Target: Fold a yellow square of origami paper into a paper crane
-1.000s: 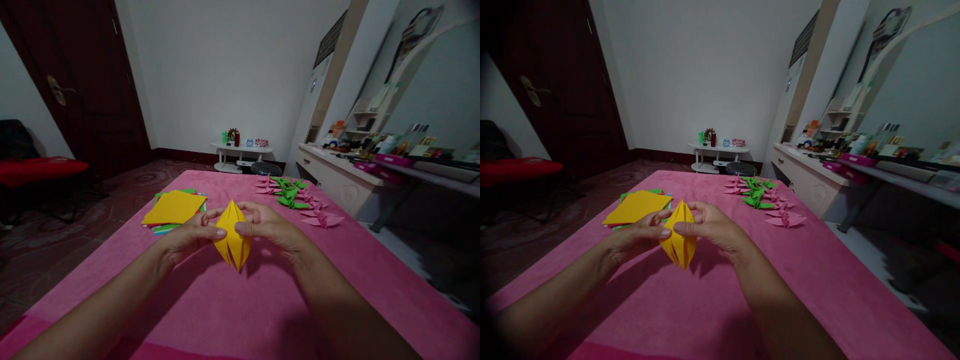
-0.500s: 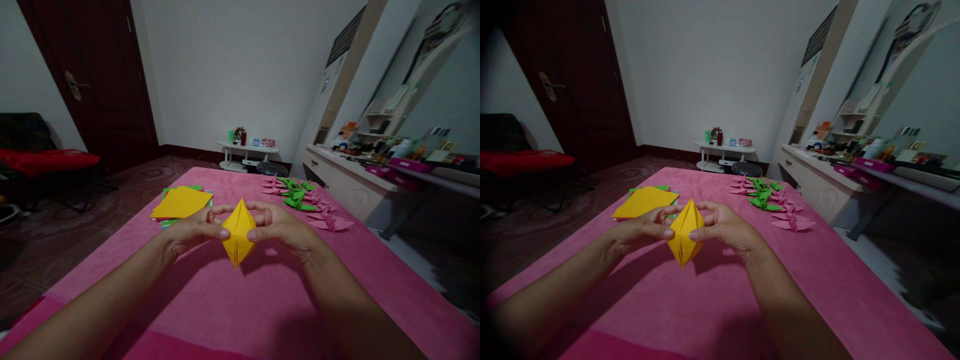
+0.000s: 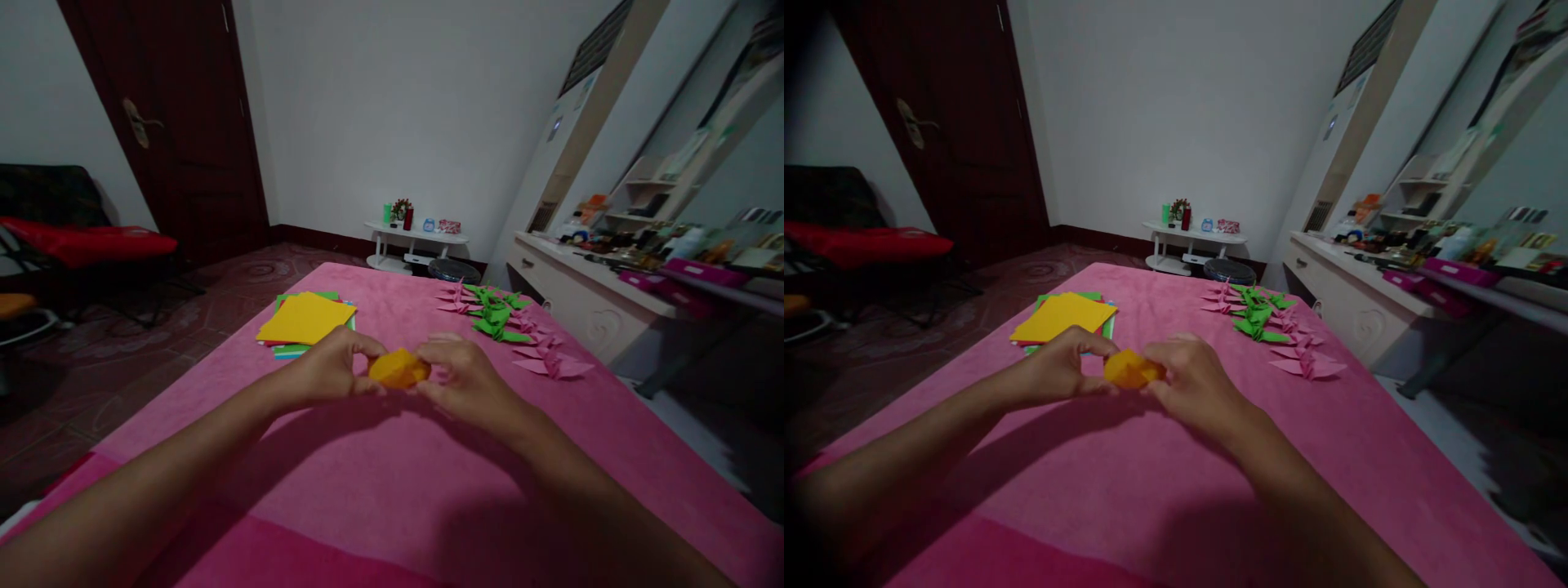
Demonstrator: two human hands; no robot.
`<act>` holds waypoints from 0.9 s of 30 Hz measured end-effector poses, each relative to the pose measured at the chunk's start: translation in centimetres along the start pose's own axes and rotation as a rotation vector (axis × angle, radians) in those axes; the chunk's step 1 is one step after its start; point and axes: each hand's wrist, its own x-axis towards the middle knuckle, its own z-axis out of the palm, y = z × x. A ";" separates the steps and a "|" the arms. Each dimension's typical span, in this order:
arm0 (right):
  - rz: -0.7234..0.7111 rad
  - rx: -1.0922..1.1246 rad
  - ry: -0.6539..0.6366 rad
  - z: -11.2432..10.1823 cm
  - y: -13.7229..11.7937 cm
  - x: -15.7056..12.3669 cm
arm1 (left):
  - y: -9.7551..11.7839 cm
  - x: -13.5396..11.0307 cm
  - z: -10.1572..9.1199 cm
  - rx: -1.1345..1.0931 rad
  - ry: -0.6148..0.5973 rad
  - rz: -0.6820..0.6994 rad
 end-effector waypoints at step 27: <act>-0.406 -0.620 -0.044 6.7 0.7 -6.2 | -1.6 -3.4 7.8 0.938 -0.038 0.565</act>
